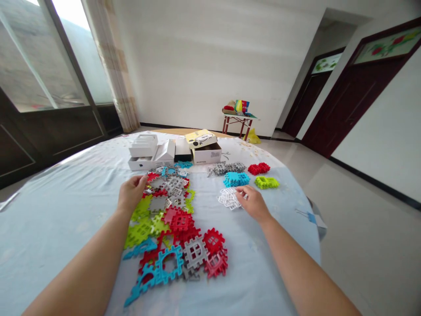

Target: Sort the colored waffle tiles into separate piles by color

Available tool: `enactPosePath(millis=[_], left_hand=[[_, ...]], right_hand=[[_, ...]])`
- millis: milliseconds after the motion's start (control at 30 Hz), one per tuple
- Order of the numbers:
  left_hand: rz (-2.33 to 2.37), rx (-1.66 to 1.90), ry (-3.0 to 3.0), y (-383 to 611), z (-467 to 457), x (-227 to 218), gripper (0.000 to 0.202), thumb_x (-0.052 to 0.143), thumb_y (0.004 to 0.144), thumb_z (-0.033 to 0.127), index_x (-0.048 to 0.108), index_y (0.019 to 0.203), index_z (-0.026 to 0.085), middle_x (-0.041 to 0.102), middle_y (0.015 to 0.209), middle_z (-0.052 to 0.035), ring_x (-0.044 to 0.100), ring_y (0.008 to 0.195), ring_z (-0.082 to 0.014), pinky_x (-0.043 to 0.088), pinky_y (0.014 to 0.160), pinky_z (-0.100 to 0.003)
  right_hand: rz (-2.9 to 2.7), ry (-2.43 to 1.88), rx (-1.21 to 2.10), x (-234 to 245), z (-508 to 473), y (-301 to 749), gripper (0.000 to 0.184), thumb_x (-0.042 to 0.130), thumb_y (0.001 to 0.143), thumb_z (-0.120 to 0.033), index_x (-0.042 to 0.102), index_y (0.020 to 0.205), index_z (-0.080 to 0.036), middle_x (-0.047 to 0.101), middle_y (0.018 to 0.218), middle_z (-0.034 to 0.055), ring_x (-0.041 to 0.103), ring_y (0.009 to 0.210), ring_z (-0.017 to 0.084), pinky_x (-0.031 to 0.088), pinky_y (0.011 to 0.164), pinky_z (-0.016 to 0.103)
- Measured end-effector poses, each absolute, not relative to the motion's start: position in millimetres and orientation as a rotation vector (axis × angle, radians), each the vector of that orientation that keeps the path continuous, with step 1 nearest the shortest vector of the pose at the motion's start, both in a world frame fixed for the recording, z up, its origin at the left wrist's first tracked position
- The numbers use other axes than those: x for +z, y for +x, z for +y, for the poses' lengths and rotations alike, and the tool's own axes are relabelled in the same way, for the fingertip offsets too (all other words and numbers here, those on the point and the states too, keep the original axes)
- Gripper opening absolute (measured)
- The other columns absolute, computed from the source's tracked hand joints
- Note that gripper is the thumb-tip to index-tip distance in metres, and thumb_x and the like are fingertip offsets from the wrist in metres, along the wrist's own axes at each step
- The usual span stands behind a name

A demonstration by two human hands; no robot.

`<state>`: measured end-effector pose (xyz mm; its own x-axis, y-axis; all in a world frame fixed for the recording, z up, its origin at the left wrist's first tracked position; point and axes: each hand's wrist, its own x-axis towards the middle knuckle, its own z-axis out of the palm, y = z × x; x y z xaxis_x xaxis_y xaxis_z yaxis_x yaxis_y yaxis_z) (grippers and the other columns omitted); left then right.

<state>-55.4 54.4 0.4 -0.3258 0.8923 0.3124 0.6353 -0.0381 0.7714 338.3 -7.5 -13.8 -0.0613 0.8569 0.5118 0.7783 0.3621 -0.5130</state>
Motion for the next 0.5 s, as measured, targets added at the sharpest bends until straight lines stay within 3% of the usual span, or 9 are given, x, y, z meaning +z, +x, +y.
enactPosePath(millis=[267,500], left_hand=[[1.954,1.233,1.826,-58.1,57.3,-2.7,0.046,0.040,0.073,0.052,0.063,0.092,0.016,0.064,0.069,-0.0021,0.055,0.064,-0.0152,0.040,0.059,-0.023],[1.687,0.850,2.279,-27.3,54.2,7.9,0.043,0.043,0.072,0.049,0.065,0.094,0.019,0.066,0.094,-0.0062,0.058,0.084,-0.0198,0.042,0.077,-0.028]], right_hand=[[-2.114,-1.154,0.221,-16.5,-16.1,294.3,0.021,0.046,0.081,-0.025,0.060,0.095,-0.021,0.060,0.094,0.0059,0.055,0.089,0.016,0.046,0.078,0.031],[-2.042,-1.186,0.229,-19.5,-10.8,302.8,0.018,0.046,0.081,-0.024,0.061,0.091,-0.020,0.061,0.091,0.0067,0.056,0.088,0.017,0.048,0.076,0.032]])
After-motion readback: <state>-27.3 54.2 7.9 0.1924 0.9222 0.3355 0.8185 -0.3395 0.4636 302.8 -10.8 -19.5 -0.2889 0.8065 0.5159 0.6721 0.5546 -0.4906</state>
